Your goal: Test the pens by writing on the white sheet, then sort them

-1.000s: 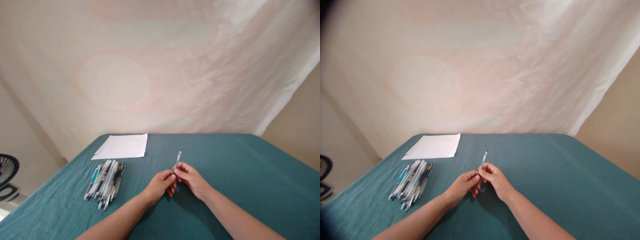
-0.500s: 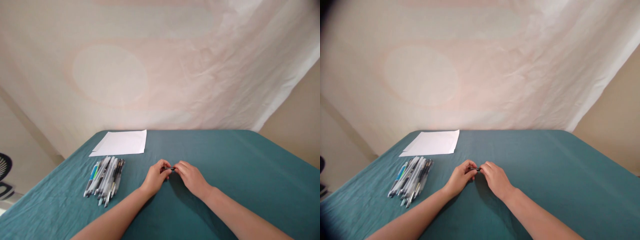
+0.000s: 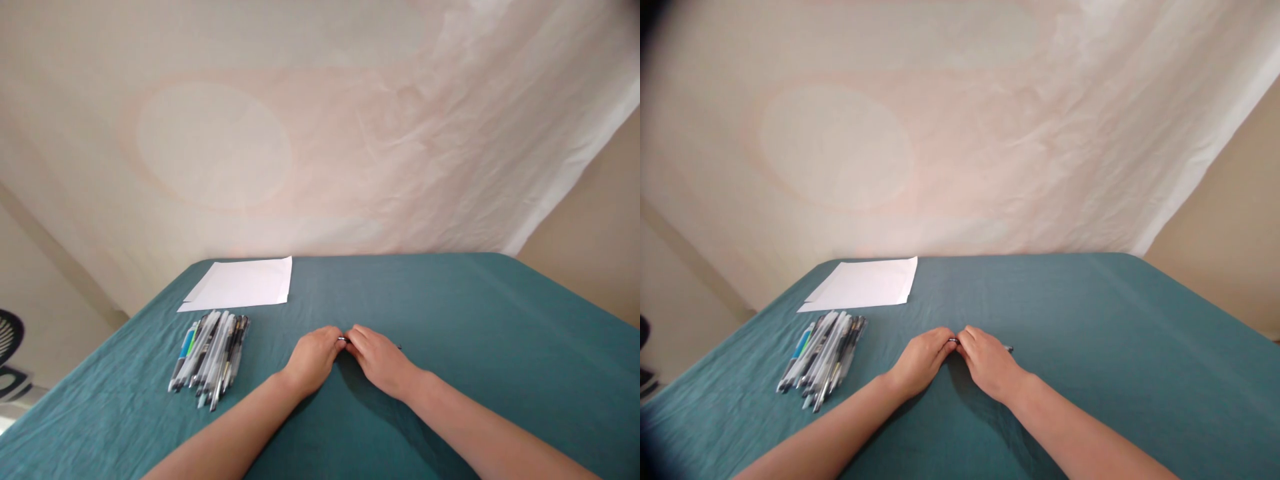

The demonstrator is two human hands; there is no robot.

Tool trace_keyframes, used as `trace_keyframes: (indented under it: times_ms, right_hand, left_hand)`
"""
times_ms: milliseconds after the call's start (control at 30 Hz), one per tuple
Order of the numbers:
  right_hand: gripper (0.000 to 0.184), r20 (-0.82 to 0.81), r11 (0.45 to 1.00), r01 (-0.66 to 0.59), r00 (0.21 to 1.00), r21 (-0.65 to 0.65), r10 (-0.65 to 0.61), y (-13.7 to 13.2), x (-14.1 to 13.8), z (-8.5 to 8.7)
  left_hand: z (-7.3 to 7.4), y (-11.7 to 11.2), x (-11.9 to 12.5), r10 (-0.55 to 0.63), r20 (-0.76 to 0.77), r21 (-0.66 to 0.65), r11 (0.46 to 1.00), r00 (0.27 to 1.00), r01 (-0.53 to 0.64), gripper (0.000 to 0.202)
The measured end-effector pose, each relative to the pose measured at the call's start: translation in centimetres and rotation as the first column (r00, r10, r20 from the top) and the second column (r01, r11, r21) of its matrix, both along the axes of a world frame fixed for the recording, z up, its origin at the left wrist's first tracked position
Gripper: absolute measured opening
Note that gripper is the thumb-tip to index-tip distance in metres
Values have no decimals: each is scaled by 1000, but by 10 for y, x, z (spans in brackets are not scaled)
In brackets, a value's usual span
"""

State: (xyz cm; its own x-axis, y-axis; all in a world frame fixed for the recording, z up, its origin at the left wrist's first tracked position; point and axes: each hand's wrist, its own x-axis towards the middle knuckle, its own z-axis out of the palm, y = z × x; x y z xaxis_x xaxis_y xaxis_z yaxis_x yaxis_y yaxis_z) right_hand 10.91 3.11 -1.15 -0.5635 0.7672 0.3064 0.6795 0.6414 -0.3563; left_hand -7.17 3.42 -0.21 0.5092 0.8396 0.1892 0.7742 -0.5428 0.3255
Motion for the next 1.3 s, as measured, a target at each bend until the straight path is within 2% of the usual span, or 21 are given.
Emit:
trace_keyframes:
  times_ms: [200,467,767,833,933,1033,1133,1300]
  right_hand:
    - [19,62,1000,-4,998,20,2,-1,1,3]
    - [21,93,999,24,995,37,-27,-2,2,4]
    - [25,64,996,90,994,-24,-88,-1,4,6]
    - [23,52,990,132,990,-55,-129,0,3,7]
    - [20,59,980,185,982,-73,-181,1,2,6]
    - [17,76,983,171,983,-70,-166,1,3,5]
    - [17,76,985,155,986,-75,-150,0,5,6]
    - [17,78,986,152,986,-74,-147,-1,6,7]
  left_hand:
    - [-2,0,-1,-26,-83,20,999,996,28,28]
    - [-2,-1,1,-27,-111,44,999,994,32,27]
    - [1,0,1,8,-107,27,1000,994,-5,29]
    - [4,5,-4,49,-132,65,997,990,-40,30]
    - [9,20,-19,221,-191,157,969,956,-192,27]
    - [9,35,-40,360,-212,193,927,909,-322,27]
    - [3,44,-55,414,-232,194,907,880,-375,31]
    - [-4,45,-60,473,-258,208,879,843,-430,30]
